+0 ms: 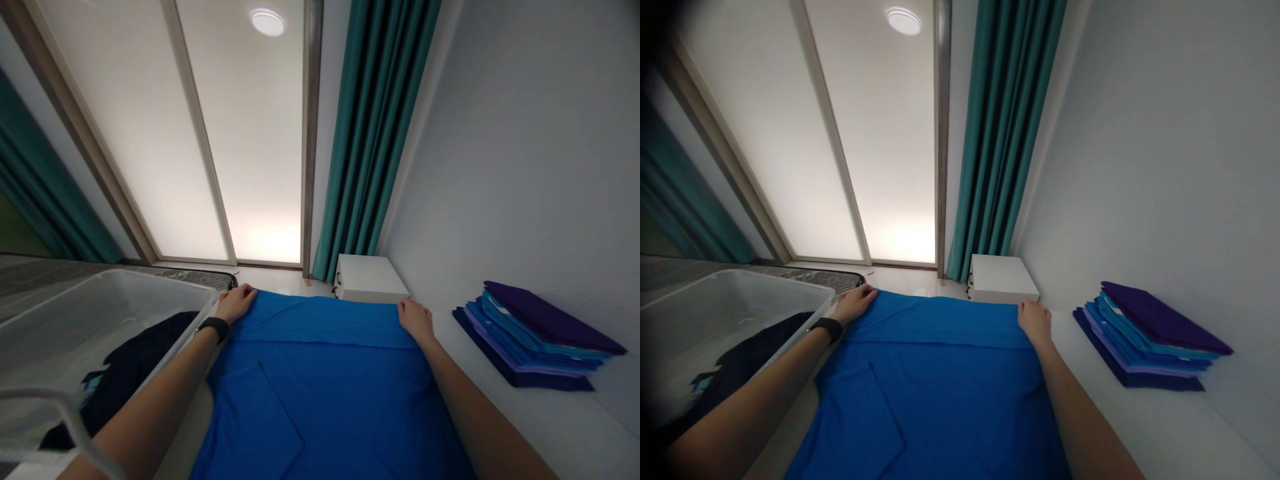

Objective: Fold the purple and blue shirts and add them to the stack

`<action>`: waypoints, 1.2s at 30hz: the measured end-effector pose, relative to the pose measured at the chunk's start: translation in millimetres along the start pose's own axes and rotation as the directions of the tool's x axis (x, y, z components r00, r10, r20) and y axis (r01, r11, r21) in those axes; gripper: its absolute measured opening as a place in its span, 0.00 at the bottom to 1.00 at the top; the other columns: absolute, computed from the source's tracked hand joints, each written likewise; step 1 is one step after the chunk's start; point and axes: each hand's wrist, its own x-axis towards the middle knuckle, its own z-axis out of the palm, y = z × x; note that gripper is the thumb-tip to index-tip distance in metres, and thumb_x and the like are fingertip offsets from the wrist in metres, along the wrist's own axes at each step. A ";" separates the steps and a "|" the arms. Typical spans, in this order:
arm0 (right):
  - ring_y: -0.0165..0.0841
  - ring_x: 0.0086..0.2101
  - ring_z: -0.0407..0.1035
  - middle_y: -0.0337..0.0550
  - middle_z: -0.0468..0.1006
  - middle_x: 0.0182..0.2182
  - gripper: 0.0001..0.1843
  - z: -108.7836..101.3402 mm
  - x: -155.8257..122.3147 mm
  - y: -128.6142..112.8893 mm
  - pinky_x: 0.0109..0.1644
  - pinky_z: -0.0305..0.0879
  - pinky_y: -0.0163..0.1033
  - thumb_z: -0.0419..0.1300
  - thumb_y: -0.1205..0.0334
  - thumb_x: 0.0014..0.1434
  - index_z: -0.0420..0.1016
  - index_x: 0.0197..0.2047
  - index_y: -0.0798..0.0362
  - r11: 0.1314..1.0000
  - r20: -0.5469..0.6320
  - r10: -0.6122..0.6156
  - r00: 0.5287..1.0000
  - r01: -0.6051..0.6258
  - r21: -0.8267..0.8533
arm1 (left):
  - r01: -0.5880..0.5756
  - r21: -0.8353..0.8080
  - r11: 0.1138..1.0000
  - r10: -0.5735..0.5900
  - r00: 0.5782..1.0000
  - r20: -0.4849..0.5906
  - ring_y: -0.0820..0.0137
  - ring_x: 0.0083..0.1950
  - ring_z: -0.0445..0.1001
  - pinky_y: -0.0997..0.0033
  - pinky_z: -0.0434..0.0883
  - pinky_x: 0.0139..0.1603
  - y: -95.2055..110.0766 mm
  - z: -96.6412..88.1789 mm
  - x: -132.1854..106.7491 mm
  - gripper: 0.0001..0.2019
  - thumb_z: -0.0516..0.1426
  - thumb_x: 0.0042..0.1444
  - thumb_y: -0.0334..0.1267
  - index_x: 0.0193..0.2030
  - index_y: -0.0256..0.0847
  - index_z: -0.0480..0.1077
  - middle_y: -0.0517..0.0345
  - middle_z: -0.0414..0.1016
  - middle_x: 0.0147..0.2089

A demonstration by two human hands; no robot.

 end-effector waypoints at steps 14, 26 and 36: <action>0.43 0.46 0.70 0.55 0.75 0.43 0.17 4.6 -1.7 6.8 0.45 0.62 0.42 0.43 0.63 0.69 0.71 0.44 0.57 0.999 -0.095 -0.021 0.995 0.025 0.041 | -0.011 0.012 1.000 0.011 1.000 -0.022 0.57 0.50 0.75 0.61 0.62 0.54 0.9 2.1 -1.8 0.15 0.49 0.61 0.46 0.41 0.41 0.73 0.48 0.80 0.44; 0.37 0.51 0.66 0.53 0.73 0.50 0.20 -6.0 -20.5 29.9 0.56 0.56 0.39 0.47 0.67 0.63 0.67 0.57 0.58 0.986 -0.098 -0.103 0.990 0.115 0.121 | -0.045 -0.120 0.992 0.038 0.998 -0.052 0.59 0.49 0.76 0.66 0.68 0.51 -7.2 2.0 -3.2 0.20 0.48 0.60 0.44 0.53 0.40 0.71 0.50 0.80 0.46; 0.39 0.44 0.71 0.48 0.79 0.45 0.21 -11.1 -68.6 51.8 0.48 0.59 0.43 0.42 0.63 0.63 0.70 0.52 0.52 0.976 -0.069 -0.021 0.997 0.035 0.214 | -0.148 -0.209 0.967 0.113 0.979 -0.168 0.60 0.46 0.73 0.62 0.68 0.53 -12.8 -6.2 -43.2 0.23 0.47 0.56 0.44 0.52 0.36 0.72 0.49 0.76 0.43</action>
